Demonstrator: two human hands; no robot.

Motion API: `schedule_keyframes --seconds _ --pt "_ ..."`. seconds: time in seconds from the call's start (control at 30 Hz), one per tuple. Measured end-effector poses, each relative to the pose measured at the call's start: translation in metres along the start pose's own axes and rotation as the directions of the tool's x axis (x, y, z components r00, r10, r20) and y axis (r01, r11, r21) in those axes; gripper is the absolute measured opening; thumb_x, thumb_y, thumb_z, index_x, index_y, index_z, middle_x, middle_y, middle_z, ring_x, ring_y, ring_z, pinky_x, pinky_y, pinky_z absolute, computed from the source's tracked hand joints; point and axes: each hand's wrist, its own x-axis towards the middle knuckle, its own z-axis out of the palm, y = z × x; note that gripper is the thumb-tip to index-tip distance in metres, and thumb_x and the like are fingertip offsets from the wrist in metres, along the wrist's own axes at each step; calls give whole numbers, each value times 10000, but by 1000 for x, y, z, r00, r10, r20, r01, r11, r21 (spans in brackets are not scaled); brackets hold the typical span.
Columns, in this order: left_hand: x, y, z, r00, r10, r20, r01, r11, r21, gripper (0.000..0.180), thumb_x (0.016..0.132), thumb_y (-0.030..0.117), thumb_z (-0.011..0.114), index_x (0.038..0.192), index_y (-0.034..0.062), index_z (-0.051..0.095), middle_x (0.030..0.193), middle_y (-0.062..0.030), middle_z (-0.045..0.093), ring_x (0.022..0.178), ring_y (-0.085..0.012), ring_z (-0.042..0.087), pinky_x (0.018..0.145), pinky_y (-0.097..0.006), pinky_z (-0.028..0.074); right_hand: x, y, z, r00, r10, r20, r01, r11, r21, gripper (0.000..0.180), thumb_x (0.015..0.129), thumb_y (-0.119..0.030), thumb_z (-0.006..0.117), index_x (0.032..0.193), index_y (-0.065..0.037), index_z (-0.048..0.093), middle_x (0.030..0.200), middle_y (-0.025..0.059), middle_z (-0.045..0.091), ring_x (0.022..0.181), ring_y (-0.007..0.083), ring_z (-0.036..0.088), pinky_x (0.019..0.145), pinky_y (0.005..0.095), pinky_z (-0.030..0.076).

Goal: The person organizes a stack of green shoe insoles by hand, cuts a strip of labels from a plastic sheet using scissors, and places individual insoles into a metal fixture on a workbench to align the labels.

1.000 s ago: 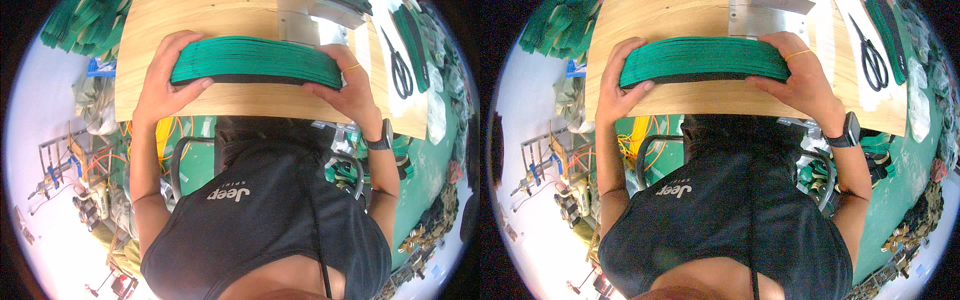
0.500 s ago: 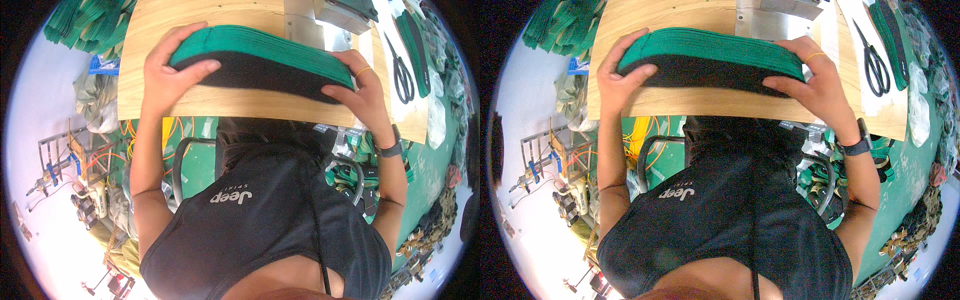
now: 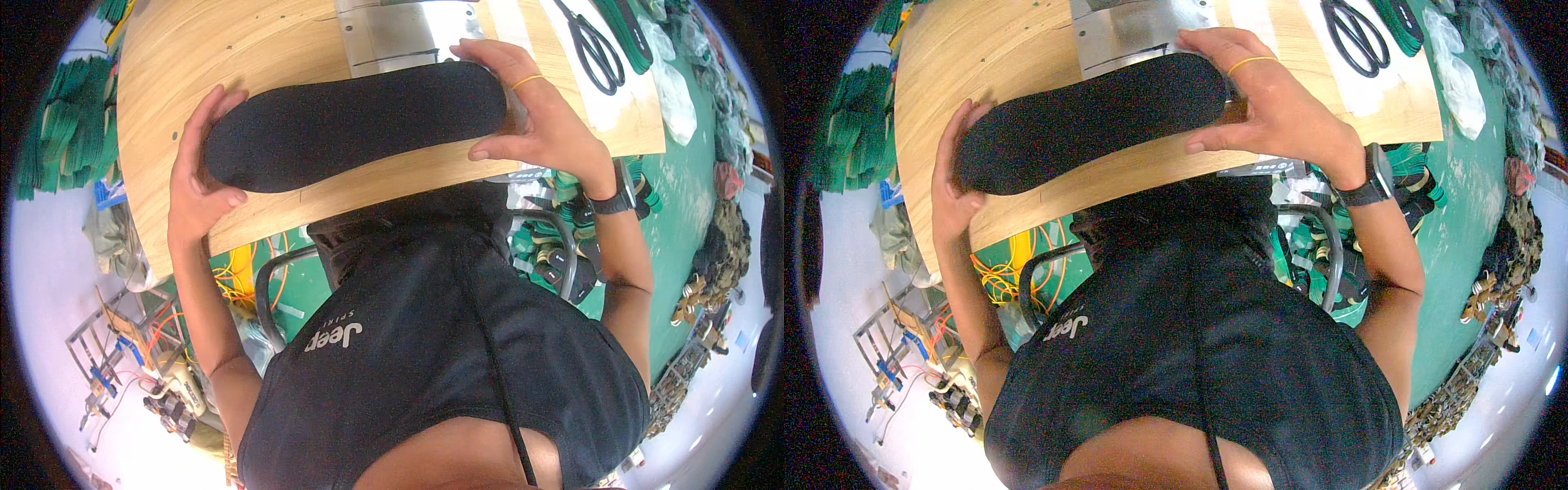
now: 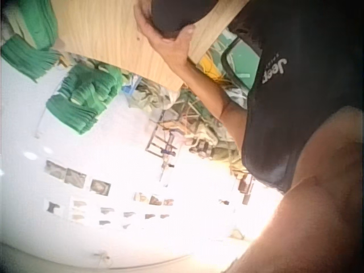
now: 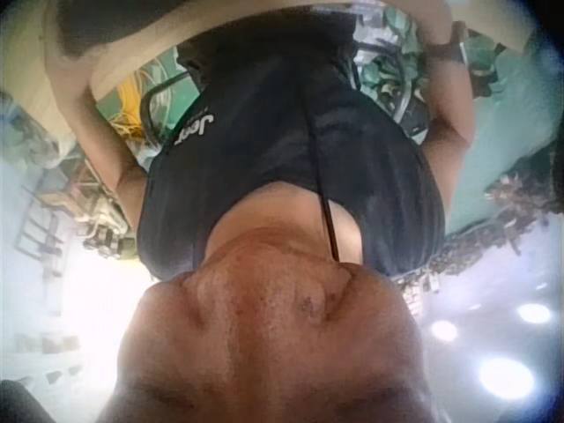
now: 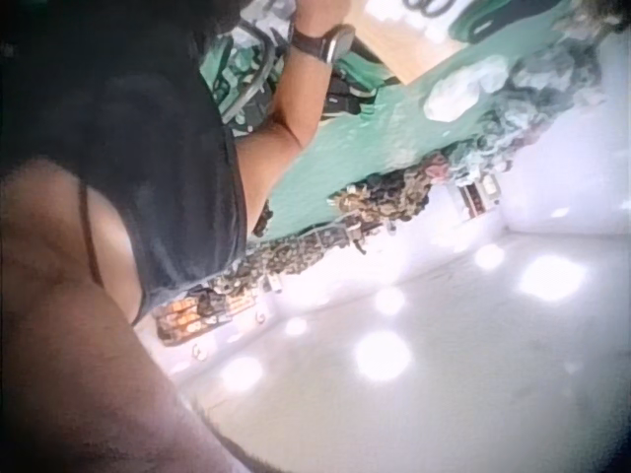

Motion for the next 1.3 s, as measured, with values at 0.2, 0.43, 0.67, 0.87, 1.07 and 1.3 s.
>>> schedule_keyframes --seconds 0.2,0.43,0.67,0.87,1.07,1.3 --pt "1 9 4 1000 12 0 -12 997 71 1113 469 425 861 1357 -18 355 1295 -189 473 1252 -290 411 1056 -378 284 0 5 0 1000 -11 10 11 1000 -22 742 640 -295 802 1273 -75 483 1230 171 498 1153 348 462 984 387 374" --pt "0 4 -8 999 5 42 -12 985 170 912 491 354 837 1245 -25 491 1297 -166 471 1234 -289 424 1053 -373 290 0 4 1 1000 25 18 -25 1000 1 743 655 -308 794 1278 -61 476 1205 177 506 1105 353 485 952 392 396" --pt "-1 2 -12 997 8 72 -22 980 200 1035 475 317 855 1338 -13 387 1302 -177 464 1241 -290 422 1053 -371 292 2 3 2 998 -57 -5 56 990 -128 777 723 -406 717 1304 6 409 1209 190 496 1131 369 451 978 399 363" --pt "-7 7 -4 999 -47 -7 48 982 185 1199 435 219 869 1437 54 232 1292 -183 472 1221 -298 447 1050 -374 311 -5 -3 1 997 -65 -47 57 985 -160 792 721 -364 724 1326 4 369 1239 197 469 1192 372 381 1010 402 327" --pt "-5 7 0 1000 -6 -15 9 970 242 1209 477 117 848 1459 88 143 1268 -196 489 1188 -305 479 1018 -383 360 -6 -3 12 996 -27 -84 23 999 -48 800 676 -242 771 1325 -6 368 1223 177 478 1176 356 398 998 395 344" --pt "-2 6 0 997 3 -74 16 965 262 1196 552 40 814 1470 130 52 1225 -197 525 1123 -301 533 953 -370 424 -5 5 14 993 80 -91 -86 994 -66 779 646 -82 777 1324 -57 396 1174 154 481 1121 312 456 948 366 394"
